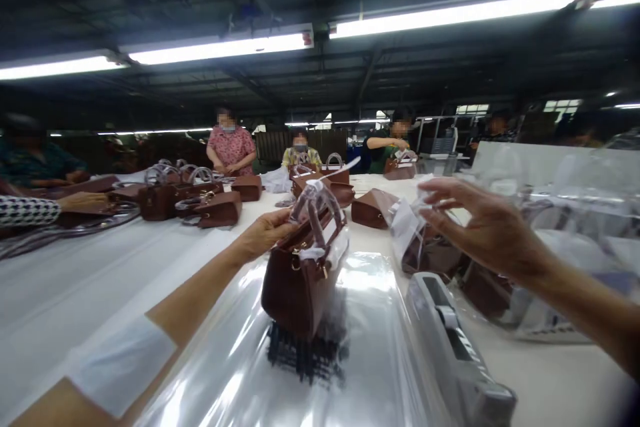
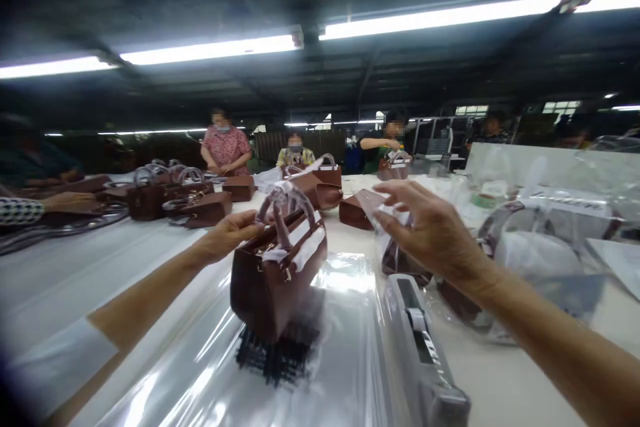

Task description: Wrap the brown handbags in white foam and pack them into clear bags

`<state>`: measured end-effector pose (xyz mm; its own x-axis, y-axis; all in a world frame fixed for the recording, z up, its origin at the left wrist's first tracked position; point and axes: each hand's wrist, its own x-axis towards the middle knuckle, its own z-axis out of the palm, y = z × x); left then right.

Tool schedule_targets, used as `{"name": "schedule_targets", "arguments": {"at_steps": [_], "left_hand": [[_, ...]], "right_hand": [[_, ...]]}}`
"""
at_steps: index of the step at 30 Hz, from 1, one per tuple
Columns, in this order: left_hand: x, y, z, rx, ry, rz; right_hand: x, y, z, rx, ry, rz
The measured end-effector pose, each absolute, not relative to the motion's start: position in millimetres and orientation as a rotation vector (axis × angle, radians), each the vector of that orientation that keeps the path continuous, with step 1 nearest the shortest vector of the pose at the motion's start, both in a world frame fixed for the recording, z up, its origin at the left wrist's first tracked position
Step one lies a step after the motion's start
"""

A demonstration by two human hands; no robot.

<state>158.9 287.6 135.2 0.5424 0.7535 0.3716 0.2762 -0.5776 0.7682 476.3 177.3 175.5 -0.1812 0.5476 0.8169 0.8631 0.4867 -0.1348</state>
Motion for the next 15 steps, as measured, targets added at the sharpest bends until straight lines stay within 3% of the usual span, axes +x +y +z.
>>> {"name": "schedule_targets", "arguments": {"at_steps": [7,12,15], "left_hand": [[106,184,185,1.996,0.514,0.926],[103,155,146,1.875,0.431,0.622],[102,153,114,1.860,0.449,0.585]], "right_hand": [[367,121,219,-0.967,-1.933,-0.320],[346,97,193,-1.091,-1.998,0.396],[331,85,154,-1.192,-1.866,0.511]]}}
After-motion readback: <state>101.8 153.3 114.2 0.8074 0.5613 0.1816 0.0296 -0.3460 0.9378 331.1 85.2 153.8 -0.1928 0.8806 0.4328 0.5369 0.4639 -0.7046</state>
